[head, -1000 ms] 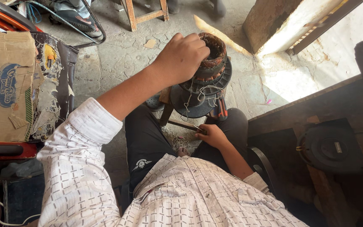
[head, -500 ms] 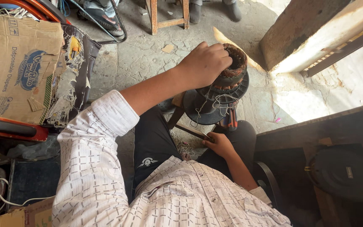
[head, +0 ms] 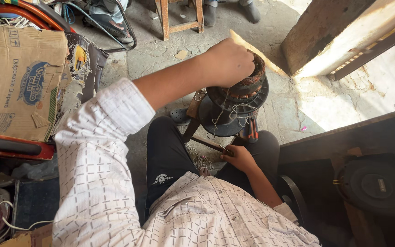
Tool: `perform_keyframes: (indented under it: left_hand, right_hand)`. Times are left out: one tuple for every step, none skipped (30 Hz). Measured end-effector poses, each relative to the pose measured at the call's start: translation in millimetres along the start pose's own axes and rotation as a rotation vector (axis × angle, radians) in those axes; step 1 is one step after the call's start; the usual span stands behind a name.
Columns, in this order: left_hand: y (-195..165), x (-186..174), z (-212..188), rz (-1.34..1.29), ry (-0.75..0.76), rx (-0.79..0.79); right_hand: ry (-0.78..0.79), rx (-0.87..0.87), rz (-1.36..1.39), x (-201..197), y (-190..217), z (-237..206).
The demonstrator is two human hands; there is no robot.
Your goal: The person winds a thin wire around a cylindrical motor stator core, using both hands to guide and secure the wire in place. The stator rests on a small wooden stool, and the person adjusts the wire repeatedly to maintain tension.
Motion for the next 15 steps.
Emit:
perform_keyframes:
  left_hand:
    - [-1.5, 0.5, -3.8, 0.006, -0.061, 0.007]
    - [-1.9, 1.4, -7.0, 0.014, -0.119, 0.012]
    - [-1.2, 3.0, -9.2, 0.005, -0.156, 0.007]
    - [-0.6, 4.7, -11.2, -0.004, -0.193, 0.003]
    - [0.1, 6.3, -12.9, -0.014, -0.231, -0.001]
    - [1.5, 7.5, -14.5, -0.054, -0.271, -0.018]
    - [2.7, 8.3, -16.1, -0.094, -0.311, -0.034]
    - [4.4, 8.5, -17.5, -0.134, -0.352, -0.05]
    - [5.4, 9.8, -17.5, -0.155, -0.33, -0.049]
    - [6.5, 10.6, -17.3, -0.176, -0.308, -0.048]
    - [7.3, 10.9, -16.7, -0.198, -0.286, -0.048]
    - [8.6, 11.2, -14.4, -0.224, -0.239, -0.043]
    - [10.6, 10.8, -10.7, -0.249, -0.192, -0.039]
    - [11.5, 10.3, -7.3, -0.274, -0.145, -0.037]
    - [12.7, 11.4, -3.6, -0.275, -0.043, -0.054]
  right_hand:
    - [0.012, 0.016, -0.018, 0.2, -0.5, 0.2]
    - [0.026, 0.029, -0.036, 1.1, -1.1, 0.7]
    - [0.017, 0.013, -0.029, 1.3, -0.6, 1.0]
    - [0.008, -0.002, -0.022, 1.2, -0.3, 1.2]
    - [-0.002, -0.016, -0.016, 1.2, 0.1, 1.1]
    - [-0.001, -0.02, -0.008, 1.5, 0.2, 1.2]
    - [-0.001, -0.023, -0.002, 1.3, 0.2, 1.1]
    - [-0.001, -0.027, 0.005, 1.4, 0.5, 1.1]
    - [0.001, -0.017, 0.004, 1.2, 0.3, 1.2]
    - [0.004, -0.006, 0.002, 1.2, 0.1, 1.1]
    - [0.007, 0.005, 0.0, 1.2, 0.0, 1.1]
    - [0.007, 0.001, -0.003, 1.0, 0.4, 1.2]
    - [0.007, -0.004, -0.008, 0.8, 0.8, 1.1]
    - [0.007, -0.01, -0.013, 0.6, 1.2, 1.0]
    - [0.005, -0.022, -0.009, 0.1, 1.8, 1.0]
Point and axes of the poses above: each hand's wrist, its own z-axis towards the middle knuckle, its own x-axis out of the palm, y = z × x, the point moved 3 cm from there along z, towards the middle knuckle, and after that the axes turned 6 degrees about z, right-handed, at the moved point
